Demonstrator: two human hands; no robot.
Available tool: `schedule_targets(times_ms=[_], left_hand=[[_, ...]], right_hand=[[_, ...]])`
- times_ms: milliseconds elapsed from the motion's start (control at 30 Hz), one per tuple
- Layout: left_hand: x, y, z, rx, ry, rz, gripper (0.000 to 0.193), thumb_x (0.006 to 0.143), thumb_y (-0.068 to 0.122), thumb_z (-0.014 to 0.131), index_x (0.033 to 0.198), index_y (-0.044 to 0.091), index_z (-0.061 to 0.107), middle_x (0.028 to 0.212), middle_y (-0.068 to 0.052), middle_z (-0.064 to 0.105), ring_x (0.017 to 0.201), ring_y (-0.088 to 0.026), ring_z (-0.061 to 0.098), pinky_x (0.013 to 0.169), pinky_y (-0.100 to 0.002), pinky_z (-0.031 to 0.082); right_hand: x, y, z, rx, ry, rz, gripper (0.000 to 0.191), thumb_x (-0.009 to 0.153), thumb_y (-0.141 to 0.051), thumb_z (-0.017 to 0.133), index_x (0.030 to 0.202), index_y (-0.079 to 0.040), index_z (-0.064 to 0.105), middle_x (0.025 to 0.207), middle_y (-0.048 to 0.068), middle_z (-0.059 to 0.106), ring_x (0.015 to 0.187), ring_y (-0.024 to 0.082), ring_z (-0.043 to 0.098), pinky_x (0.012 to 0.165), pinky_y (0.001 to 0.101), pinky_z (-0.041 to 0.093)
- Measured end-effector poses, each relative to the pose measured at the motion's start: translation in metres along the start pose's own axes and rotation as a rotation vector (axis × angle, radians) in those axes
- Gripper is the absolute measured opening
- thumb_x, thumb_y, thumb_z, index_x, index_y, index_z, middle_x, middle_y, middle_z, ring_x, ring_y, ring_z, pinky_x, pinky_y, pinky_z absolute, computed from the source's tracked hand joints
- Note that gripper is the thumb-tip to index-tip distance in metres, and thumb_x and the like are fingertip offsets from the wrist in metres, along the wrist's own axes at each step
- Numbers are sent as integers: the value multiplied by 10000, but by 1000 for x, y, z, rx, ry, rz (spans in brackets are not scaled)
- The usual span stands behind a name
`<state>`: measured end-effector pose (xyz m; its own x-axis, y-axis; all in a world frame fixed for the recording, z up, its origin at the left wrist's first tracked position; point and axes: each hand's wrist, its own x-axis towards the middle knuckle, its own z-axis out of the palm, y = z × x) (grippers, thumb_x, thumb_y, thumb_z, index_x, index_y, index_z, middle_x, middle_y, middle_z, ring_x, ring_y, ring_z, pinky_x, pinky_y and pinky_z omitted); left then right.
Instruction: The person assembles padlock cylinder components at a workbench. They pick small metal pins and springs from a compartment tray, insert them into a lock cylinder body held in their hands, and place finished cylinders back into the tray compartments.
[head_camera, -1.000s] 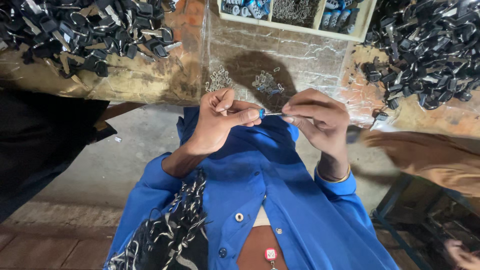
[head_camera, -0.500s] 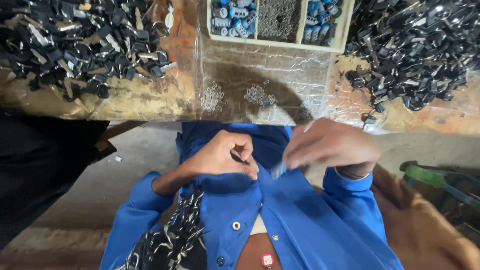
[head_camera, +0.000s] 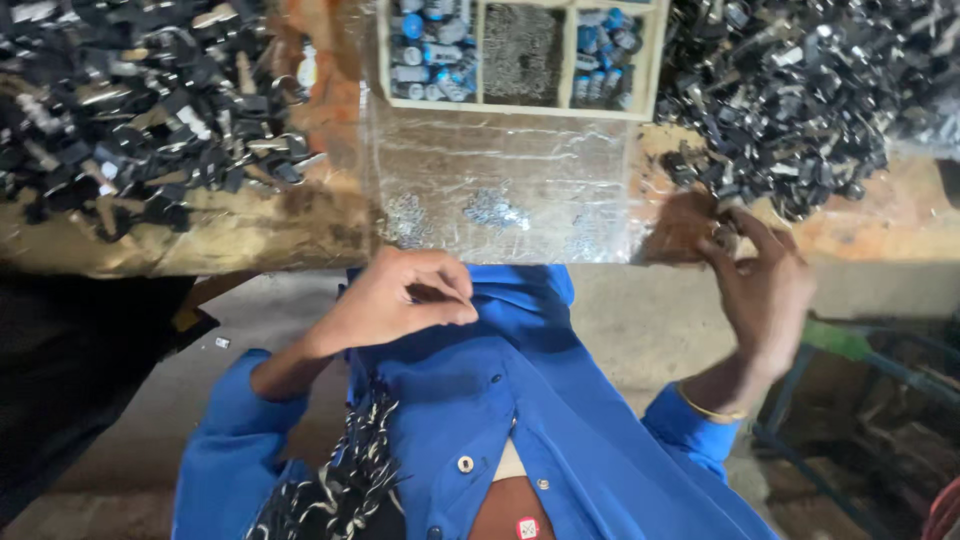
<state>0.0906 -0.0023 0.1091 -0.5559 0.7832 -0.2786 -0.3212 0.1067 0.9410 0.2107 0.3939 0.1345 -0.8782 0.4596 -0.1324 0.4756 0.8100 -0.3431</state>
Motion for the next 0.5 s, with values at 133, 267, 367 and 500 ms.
schedule_targets(times_ms=[133, 267, 367, 500], left_hand=[[15, 12, -6, 99, 6, 12, 114, 878, 41, 812, 920, 31, 706, 851, -27, 759, 814, -85, 753, 719, -235, 598], [27, 24, -4, 208, 13, 123, 115, 888, 51, 804, 933, 26, 701, 891, -20, 761, 861, -89, 767, 763, -230, 606], [34, 36, -5, 249, 49, 152, 106, 909, 49, 791, 962, 26, 702, 918, -26, 762, 873, -94, 765, 781, -226, 616], [43, 56, -13, 464, 174, 256, 90, 945, 69, 790, 999, 42, 723, 949, -26, 774, 829, -97, 757, 734, -226, 595]], right_hand=[[0, 13, 42, 210, 215, -35, 279, 969, -55, 817, 1241, -37, 760, 1096, 131, 726, 875, 211, 705, 725, 318, 559], [15, 5, 56, 284, 278, -26, 182, 965, -48, 815, 1137, -29, 760, 1057, 101, 753, 832, 182, 717, 705, 307, 562], [27, -5, 47, 223, 373, -230, 118, 905, -9, 794, 989, 14, 714, 990, 139, 713, 862, 256, 671, 677, 330, 543], [35, -21, 28, 475, 345, -67, 170, 1074, -23, 762, 991, 27, 622, 912, 85, 651, 788, 181, 543, 735, 322, 476]])
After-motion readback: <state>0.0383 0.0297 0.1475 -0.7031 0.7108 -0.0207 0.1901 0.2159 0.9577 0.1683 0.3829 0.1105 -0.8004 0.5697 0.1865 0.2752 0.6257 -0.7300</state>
